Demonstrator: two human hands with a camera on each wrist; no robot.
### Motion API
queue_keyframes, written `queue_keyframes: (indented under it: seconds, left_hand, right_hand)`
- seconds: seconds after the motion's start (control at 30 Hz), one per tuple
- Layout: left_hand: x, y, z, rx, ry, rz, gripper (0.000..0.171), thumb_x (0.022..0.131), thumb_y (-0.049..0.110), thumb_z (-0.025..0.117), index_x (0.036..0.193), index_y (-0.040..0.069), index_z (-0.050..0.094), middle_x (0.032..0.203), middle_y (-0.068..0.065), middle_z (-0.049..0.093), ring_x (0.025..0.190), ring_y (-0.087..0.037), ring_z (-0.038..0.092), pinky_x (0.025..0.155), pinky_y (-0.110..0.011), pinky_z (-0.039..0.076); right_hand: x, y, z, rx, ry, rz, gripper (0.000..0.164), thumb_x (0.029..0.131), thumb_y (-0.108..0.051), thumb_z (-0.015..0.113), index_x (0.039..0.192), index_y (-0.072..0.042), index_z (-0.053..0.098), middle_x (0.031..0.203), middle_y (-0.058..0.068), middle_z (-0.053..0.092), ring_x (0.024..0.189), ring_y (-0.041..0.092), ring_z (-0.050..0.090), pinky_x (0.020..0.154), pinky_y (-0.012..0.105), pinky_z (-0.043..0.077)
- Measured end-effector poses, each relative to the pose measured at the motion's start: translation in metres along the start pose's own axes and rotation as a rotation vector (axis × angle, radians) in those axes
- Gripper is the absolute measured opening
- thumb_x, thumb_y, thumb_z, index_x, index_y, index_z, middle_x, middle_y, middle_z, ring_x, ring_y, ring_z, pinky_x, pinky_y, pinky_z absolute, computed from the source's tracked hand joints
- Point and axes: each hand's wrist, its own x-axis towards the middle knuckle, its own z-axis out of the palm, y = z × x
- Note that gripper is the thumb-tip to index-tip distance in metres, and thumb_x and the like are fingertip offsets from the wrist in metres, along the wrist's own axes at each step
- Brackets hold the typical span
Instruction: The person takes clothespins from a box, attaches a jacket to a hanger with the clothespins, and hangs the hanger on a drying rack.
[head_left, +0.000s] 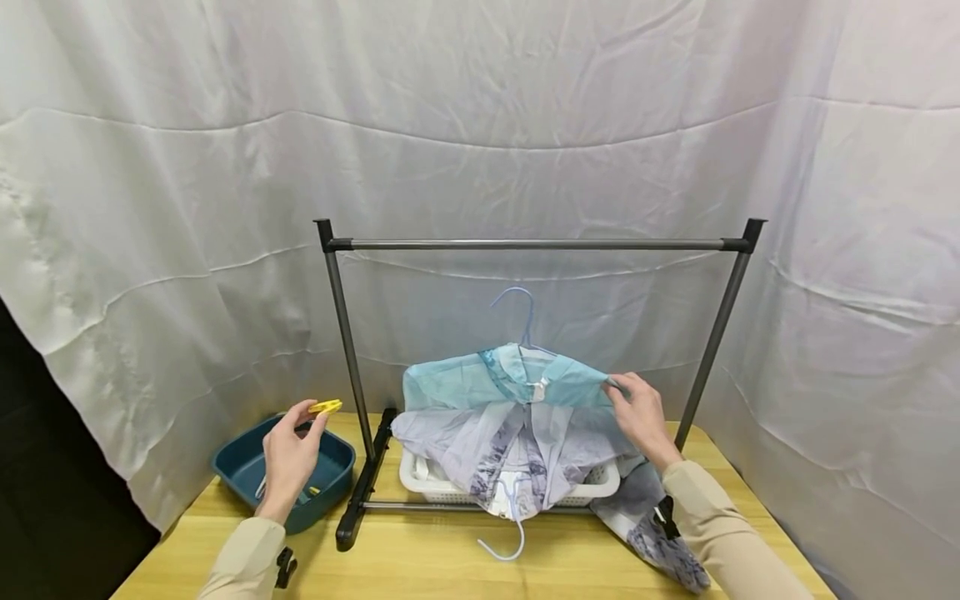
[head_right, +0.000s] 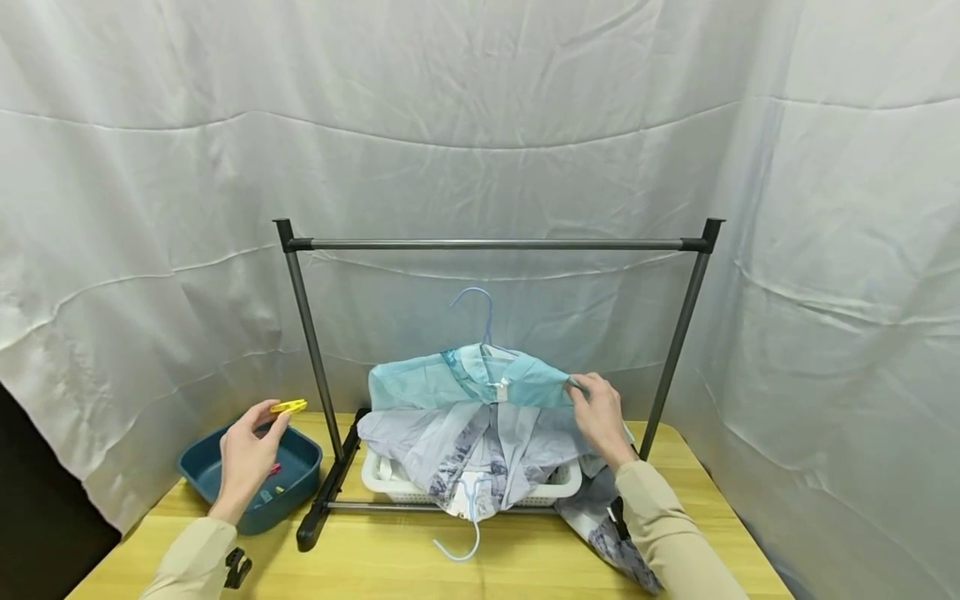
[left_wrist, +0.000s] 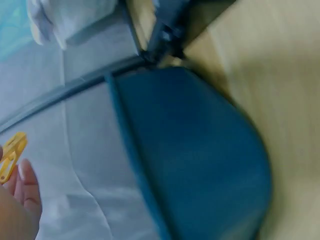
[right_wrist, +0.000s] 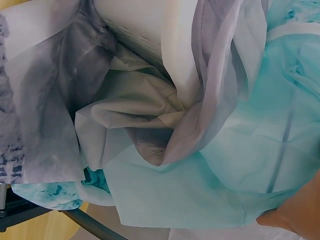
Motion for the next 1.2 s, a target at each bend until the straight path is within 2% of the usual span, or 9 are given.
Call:
queue_keyframes:
  seconds: [0.2,0.47,0.53,0.67,0.73,0.93,1.03,1.2]
  left_hand:
    - [-0.003,0.019,0.006,-0.075,0.05,0.077,0.03,0.095,0.013,0.065,0.124,0.008,0.065,0.108,-0.013,0.071,0.075,-0.017,0.06,0.062,-0.005,0.041]
    - [-0.006,0.04,0.016,-0.139,0.078,0.116,0.03,0.099,0.011,0.058,0.128,0.007,0.062,0.112,-0.013,0.067,0.086,0.002,0.054,0.07,-0.001,0.039]
    - [-0.005,0.046,0.019,-0.156,0.076,0.134,0.03,0.099,0.011,0.058,0.128,0.007,0.062,0.113,-0.013,0.067,0.088,0.0,0.056,0.07,0.0,0.039]
    - [-0.003,0.058,0.026,-0.188,0.058,0.181,0.029,0.098,0.01,0.06,0.126,0.006,0.063,0.112,-0.012,0.067,0.088,-0.014,0.063,0.069,0.0,0.041]
    - [-0.001,0.063,0.03,-0.196,0.042,0.203,0.028,0.097,0.01,0.061,0.125,0.006,0.063,0.111,-0.012,0.067,0.085,-0.017,0.063,0.068,-0.002,0.041]
    - [0.005,0.077,0.043,-0.186,0.022,0.251,0.027,0.096,0.008,0.062,0.123,0.006,0.064,0.099,-0.012,0.066,0.069,-0.015,0.048,0.059,-0.014,0.037]
    - [0.007,0.083,0.048,-0.191,0.016,0.248,0.027,0.095,0.007,0.063,0.122,0.004,0.064,0.099,-0.012,0.068,0.07,-0.017,0.054,0.059,-0.014,0.039]
    - [0.007,0.092,0.055,-0.192,-0.006,0.212,0.035,0.095,0.008,0.064,0.129,0.004,0.062,0.109,-0.015,0.069,0.086,-0.024,0.066,0.068,-0.012,0.046]
  right_hand:
    - [-0.001,-0.001,0.002,0.004,0.002,-0.005,0.028,0.102,-0.019,0.053,0.12,-0.003,0.066,0.113,0.014,0.063,0.108,0.033,0.06,0.087,0.05,0.05]
    - [-0.001,-0.002,0.004,0.015,0.003,-0.003,0.027,0.102,-0.018,0.054,0.12,-0.003,0.067,0.114,0.013,0.063,0.108,0.033,0.06,0.087,0.05,0.05]
    - [-0.001,-0.002,0.003,0.014,0.004,-0.006,0.026,0.102,-0.018,0.054,0.119,-0.003,0.067,0.114,0.013,0.063,0.107,0.033,0.06,0.086,0.049,0.05]
    - [-0.001,-0.002,0.002,0.008,0.005,-0.014,0.026,0.102,-0.018,0.053,0.119,-0.003,0.067,0.112,0.013,0.063,0.106,0.032,0.061,0.084,0.049,0.05]
    - [-0.001,-0.003,0.001,0.009,0.006,-0.016,0.026,0.102,-0.018,0.053,0.119,-0.003,0.067,0.112,0.013,0.063,0.106,0.032,0.061,0.085,0.049,0.05]
    - [0.0,-0.004,0.0,0.016,0.003,-0.017,0.027,0.102,-0.018,0.053,0.119,-0.003,0.067,0.115,0.013,0.063,0.109,0.033,0.06,0.089,0.051,0.05]
    - [0.0,-0.003,0.0,0.013,0.003,-0.016,0.027,0.102,-0.019,0.053,0.12,-0.003,0.067,0.115,0.013,0.063,0.109,0.034,0.059,0.089,0.051,0.05]
    - [-0.001,-0.002,0.001,0.017,0.006,-0.003,0.028,0.102,-0.019,0.053,0.12,-0.003,0.066,0.116,0.013,0.062,0.109,0.034,0.06,0.088,0.051,0.05]
